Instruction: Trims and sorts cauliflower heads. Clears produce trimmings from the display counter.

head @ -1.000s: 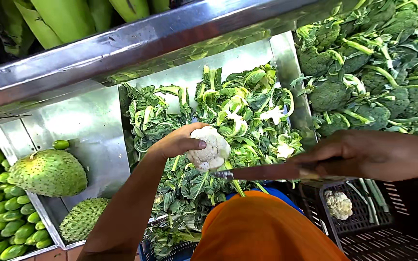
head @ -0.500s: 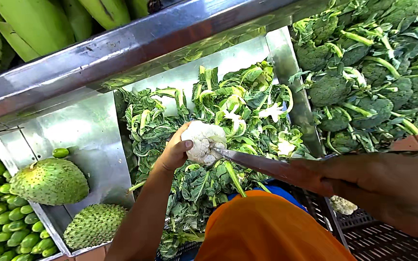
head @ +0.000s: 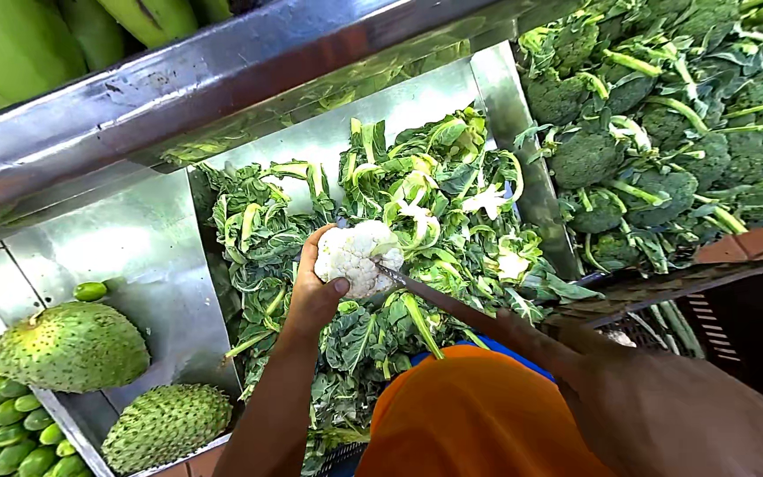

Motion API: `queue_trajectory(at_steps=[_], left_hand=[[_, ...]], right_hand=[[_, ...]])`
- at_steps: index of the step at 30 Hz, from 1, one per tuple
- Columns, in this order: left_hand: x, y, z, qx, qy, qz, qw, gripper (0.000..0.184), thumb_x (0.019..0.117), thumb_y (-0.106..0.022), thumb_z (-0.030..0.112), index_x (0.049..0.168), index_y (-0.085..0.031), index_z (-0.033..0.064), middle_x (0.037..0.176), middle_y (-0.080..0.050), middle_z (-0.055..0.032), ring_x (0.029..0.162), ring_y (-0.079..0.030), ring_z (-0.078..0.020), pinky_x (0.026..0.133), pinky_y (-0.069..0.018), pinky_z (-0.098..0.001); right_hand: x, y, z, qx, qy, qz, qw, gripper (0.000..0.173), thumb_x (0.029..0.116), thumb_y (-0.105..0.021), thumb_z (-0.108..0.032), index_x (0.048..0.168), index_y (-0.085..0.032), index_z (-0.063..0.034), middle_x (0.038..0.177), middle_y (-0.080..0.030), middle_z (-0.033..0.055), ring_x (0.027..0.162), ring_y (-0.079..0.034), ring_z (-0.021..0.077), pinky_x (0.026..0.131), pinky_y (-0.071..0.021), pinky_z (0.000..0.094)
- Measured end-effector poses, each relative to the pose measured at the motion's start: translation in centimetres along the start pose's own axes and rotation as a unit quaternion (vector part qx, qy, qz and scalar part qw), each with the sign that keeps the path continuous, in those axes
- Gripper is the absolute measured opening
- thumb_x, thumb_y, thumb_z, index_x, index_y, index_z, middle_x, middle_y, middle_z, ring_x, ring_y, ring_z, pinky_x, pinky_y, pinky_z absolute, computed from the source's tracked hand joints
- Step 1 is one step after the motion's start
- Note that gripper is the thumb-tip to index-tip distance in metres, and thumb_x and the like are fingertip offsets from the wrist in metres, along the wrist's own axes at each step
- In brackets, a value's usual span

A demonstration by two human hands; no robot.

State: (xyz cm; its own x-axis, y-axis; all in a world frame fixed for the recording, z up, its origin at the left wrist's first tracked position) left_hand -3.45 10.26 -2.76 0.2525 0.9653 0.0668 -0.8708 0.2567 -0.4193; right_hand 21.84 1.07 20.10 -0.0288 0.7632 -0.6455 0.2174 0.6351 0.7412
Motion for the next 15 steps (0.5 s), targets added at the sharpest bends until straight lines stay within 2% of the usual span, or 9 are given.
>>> queue_trajectory(at_steps=[1, 3, 6, 7, 8, 9, 10, 12, 15], left_hand=[[-0.2, 0.0, -0.1, -0.009, 0.000, 0.006, 1.000, 0.097, 0.0710, -0.091, 0.043, 0.148, -0.038, 0.0179, 0.128, -0.063, -0.0041, 0.111, -0.066, -0.0181, 0.092, -0.0598, -0.0386], [-0.7, -0.1, 0.0, -0.027, 0.009, 0.012, 1.000, 0.095, 0.0724, -0.090, 0.045, 0.149, -0.038, 0.0200, 0.129, -0.063, -0.0039, 0.112, -0.066, -0.0176, 0.092, -0.0596, -0.0383], [-1.1, -0.1, -0.3, -0.041, 0.003, 0.024, 0.999, 0.095, 0.0737, -0.089, 0.047, 0.150, -0.037, 0.0222, 0.130, -0.062, -0.0034, 0.113, -0.066, -0.0166, 0.091, -0.0596, -0.0375], [-1.3, -0.2, -0.4, -0.046, 0.002, 0.030, 0.999, 0.097, 0.0728, -0.089, 0.046, 0.150, -0.036, 0.0214, 0.130, -0.062, -0.0040, 0.113, -0.065, -0.0175, 0.092, -0.0592, -0.0386], [-1.4, -0.2, -0.5, -0.053, 0.001, 0.033, 0.998, 0.097, 0.0726, -0.090, 0.046, 0.150, -0.036, 0.0212, 0.131, -0.062, -0.0046, 0.114, -0.065, -0.0182, 0.093, -0.0590, -0.0392], [-1.5, -0.3, -0.7, -0.062, 0.002, 0.034, 0.998, 0.096, 0.0728, -0.090, 0.045, 0.149, -0.037, 0.0216, 0.131, -0.061, -0.0051, 0.115, -0.065, -0.0186, 0.094, -0.0588, -0.0395], [-1.7, -0.4, -0.8, -0.065, 0.003, 0.037, 0.997, 0.097, 0.0718, -0.090, 0.045, 0.149, -0.037, 0.0217, 0.132, -0.061, -0.0053, 0.115, -0.065, -0.0188, 0.094, -0.0586, -0.0399], [-1.9, -0.6, -0.7, -0.066, 0.005, 0.043, 0.997, 0.100, 0.0689, -0.092, 0.045, 0.149, -0.037, 0.0218, 0.132, -0.061, -0.0054, 0.115, -0.064, -0.0194, 0.094, -0.0582, -0.0408], [-2.3, -0.6, -0.5, -0.075, -0.009, 0.023, 0.997, 0.098, 0.0707, -0.091, 0.044, 0.149, -0.036, 0.0247, 0.130, -0.062, -0.0017, 0.114, -0.065, -0.0150, 0.093, -0.0589, -0.0362]], right_hand=[[-0.1, 0.5, -0.4, 0.003, -0.004, -0.022, 1.000, 0.059, 0.1010, -0.040, 0.003, 0.156, -0.048, -0.0191, 0.120, -0.066, 0.0285, 0.097, -0.068, 0.0482, 0.078, -0.0517, 0.0598], [0.0, 0.8, -0.5, 0.022, 0.037, -0.020, 0.999, 0.057, 0.1002, -0.039, 0.005, 0.154, -0.049, -0.0122, 0.113, -0.068, 0.0295, 0.094, -0.068, 0.0477, 0.078, -0.0519, 0.0577], [0.3, 1.9, -0.5, 0.055, 0.058, -0.068, 0.994, 0.054, 0.1031, -0.037, 0.004, 0.155, -0.045, -0.0074, 0.123, -0.067, 0.0288, 0.106, -0.066, 0.0459, 0.092, -0.0497, 0.0546], [0.4, 1.6, 0.1, 0.063, 0.071, -0.062, 0.993, 0.054, 0.1026, -0.039, 0.004, 0.154, -0.046, -0.0072, 0.121, -0.068, 0.0289, 0.104, -0.067, 0.0455, 0.091, -0.0497, 0.0542], [0.8, 0.5, 1.7, 0.059, 0.103, -0.036, 0.992, 0.054, 0.1017, -0.042, 0.000, 0.154, -0.049, -0.0123, 0.112, -0.070, 0.0250, 0.095, -0.069, 0.0413, 0.083, -0.0526, 0.0534], [1.5, -1.6, 4.3, 0.039, 0.147, 0.012, 0.988, 0.054, 0.0999, -0.047, -0.011, 0.152, -0.053, -0.0244, 0.095, -0.070, 0.0123, 0.078, -0.069, 0.0291, 0.067, -0.0571, 0.0478], [2.2, -3.1, 6.2, 0.035, 0.173, 0.047, 0.983, 0.054, 0.0983, -0.048, -0.022, 0.150, -0.054, -0.0346, 0.087, -0.068, 0.0020, 0.069, -0.066, 0.0190, 0.058, -0.0568, 0.0428], [2.6, -3.8, 7.4, 0.070, 0.182, 0.041, 0.980, 0.049, 0.0995, -0.048, -0.029, 0.146, -0.055, -0.0414, 0.085, -0.068, -0.0044, 0.068, -0.064, 0.0122, 0.057, -0.0559, 0.0403], [2.9, -3.2, 7.9, 0.152, 0.143, -0.049, 0.977, 0.048, 0.1034, -0.050, -0.033, 0.150, -0.051, -0.0439, 0.093, -0.070, -0.0075, 0.073, -0.064, 0.0055, 0.063, -0.0565, 0.0328]])
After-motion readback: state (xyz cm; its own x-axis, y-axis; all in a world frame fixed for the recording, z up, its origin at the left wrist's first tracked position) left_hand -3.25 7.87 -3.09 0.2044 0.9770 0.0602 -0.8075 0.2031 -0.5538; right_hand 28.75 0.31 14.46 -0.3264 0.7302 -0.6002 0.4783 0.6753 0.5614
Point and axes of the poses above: each hand's wrist, its own x-axis towards the middle knuckle, its own y-axis out of the back of the hand, z = x × y, the point moved 1 cm from there along x, towards the middle knuckle
